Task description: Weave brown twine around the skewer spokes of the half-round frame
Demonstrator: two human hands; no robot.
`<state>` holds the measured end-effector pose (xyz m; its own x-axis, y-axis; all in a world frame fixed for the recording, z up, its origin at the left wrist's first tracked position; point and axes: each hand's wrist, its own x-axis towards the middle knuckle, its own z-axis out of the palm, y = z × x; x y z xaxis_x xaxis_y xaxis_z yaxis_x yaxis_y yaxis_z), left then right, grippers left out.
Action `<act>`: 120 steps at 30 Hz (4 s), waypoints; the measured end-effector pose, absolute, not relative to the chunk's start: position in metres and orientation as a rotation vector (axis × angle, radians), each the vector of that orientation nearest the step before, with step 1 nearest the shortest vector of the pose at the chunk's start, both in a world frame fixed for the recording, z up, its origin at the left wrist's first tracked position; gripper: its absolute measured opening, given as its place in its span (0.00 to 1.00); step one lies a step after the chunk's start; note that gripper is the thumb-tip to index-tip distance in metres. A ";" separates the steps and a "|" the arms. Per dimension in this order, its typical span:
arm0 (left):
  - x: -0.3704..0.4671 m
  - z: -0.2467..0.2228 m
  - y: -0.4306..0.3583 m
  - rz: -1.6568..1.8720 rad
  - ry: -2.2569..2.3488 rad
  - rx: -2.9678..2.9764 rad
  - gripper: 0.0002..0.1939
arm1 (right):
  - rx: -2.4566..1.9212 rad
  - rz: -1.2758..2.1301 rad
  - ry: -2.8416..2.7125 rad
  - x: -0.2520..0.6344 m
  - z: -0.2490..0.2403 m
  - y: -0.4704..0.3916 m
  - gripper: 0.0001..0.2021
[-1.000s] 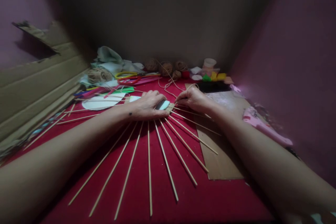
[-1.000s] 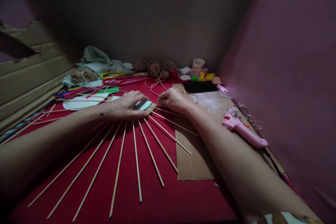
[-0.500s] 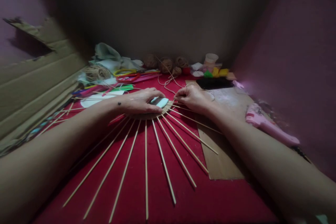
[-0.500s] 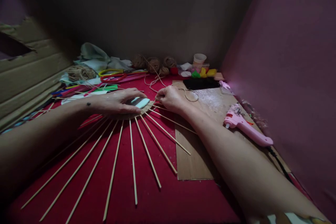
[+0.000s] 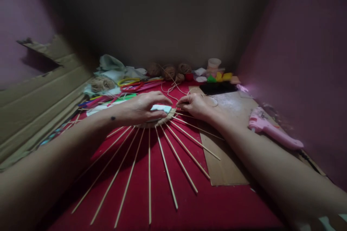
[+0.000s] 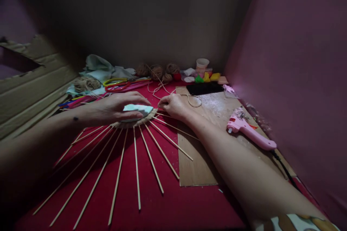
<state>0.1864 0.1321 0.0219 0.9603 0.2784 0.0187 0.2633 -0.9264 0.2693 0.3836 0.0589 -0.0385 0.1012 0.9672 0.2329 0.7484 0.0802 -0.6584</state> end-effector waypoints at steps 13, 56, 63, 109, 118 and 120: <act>0.232 -0.021 0.134 0.267 0.660 2.780 0.05 | -1.678 0.440 -1.623 0.386 -0.040 0.058 0.06; 0.240 -0.020 0.149 0.075 0.462 2.557 0.09 | -2.743 0.274 -1.576 0.449 0.004 -0.028 0.05; 0.241 -0.021 0.156 0.076 0.440 2.519 0.11 | -2.663 0.374 -1.475 0.455 0.001 -0.035 0.04; 0.246 -0.029 0.148 0.522 0.552 2.042 0.10 | -1.965 0.257 -1.695 0.368 -0.041 0.041 0.08; 0.242 -0.023 0.136 0.581 0.473 1.858 0.08 | -1.648 0.606 -1.509 0.380 -0.049 0.046 0.07; 0.241 -0.021 0.134 0.588 0.472 1.824 0.08 | -1.592 0.654 -1.494 0.380 -0.050 0.046 0.08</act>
<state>0.2413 0.1338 -0.0213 0.7967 0.5818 0.1636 0.0336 -0.3129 0.9492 0.3797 0.0461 -0.0499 0.1550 0.9737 0.1672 0.5378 0.0588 -0.8410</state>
